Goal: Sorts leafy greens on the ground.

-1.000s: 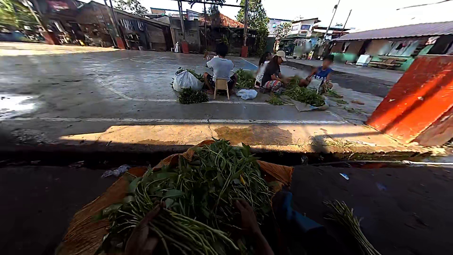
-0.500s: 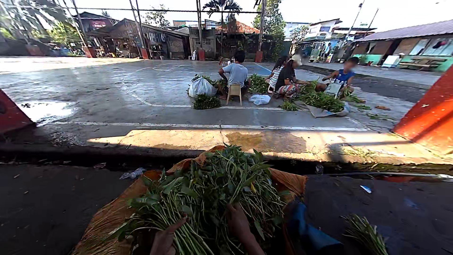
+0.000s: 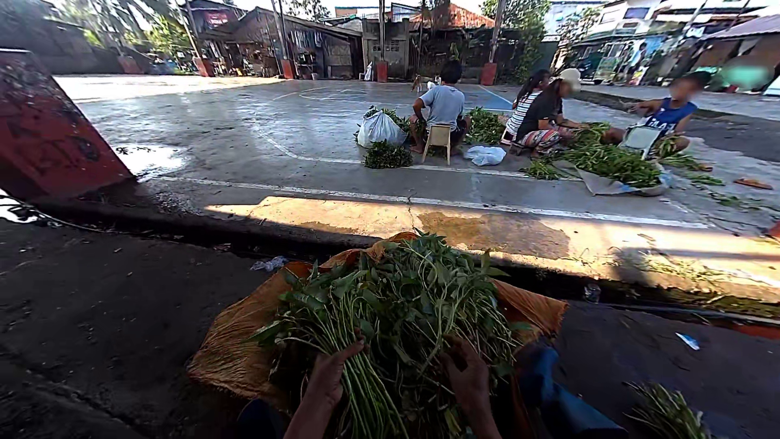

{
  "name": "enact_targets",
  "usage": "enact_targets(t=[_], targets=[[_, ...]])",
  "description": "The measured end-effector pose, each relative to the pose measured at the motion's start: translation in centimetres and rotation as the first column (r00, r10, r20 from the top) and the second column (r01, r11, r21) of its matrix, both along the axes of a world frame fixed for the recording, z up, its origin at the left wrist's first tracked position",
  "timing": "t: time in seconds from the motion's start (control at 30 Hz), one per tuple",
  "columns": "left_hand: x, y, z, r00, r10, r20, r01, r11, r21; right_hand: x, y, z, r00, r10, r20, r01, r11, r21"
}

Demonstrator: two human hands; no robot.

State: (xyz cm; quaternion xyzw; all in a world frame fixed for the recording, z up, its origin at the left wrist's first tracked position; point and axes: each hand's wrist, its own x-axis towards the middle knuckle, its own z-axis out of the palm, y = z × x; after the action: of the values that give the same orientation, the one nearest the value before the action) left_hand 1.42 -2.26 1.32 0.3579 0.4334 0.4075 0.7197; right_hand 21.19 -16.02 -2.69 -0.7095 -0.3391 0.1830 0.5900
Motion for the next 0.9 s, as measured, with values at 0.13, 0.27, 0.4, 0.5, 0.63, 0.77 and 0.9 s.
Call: enact_targets(t=[0.13,0.27,0.4,0.5,0.63,0.77,0.9], targets=[[0.6,-0.7,0.4,1.0,-0.016,0.004,0.016,1.0,0.023,-3.7,-1.1,-0.3,0.995,0.092,-0.026,-0.088,0.989,0.121],[1.2,-1.3,0.2,1.0,-0.03,-0.004,0.03,0.998,0.058,-6.0,-1.6,-0.9,0.985,0.153,0.076,-0.163,0.975,0.151],[1.5,-1.6,0.4,0.998,-0.063,-0.02,0.064,0.995,0.077,-7.2,-1.7,-1.4,0.956,0.211,0.205,-0.244,0.958,0.151],[1.5,-1.6,0.9,0.996,-0.061,-0.071,0.068,0.993,0.098,-7.5,-2.0,-1.6,0.917,0.259,0.304,-0.304,0.947,0.108],[1.1,-1.1,1.1,0.989,-0.053,-0.141,0.07,0.99,0.121,-7.2,-2.4,-1.6,0.89,0.269,0.369,-0.303,0.952,0.038],[1.1,-1.2,1.2,0.978,-0.087,-0.189,0.113,0.985,0.129,-6.6,-2.5,-1.3,0.885,0.316,0.342,-0.335,0.942,-0.003],[0.9,-1.9,1.2,0.958,-0.114,-0.264,0.157,0.977,0.146,-7.2,-2.4,-0.5,0.876,0.47,0.111,-0.464,0.883,-0.074]])
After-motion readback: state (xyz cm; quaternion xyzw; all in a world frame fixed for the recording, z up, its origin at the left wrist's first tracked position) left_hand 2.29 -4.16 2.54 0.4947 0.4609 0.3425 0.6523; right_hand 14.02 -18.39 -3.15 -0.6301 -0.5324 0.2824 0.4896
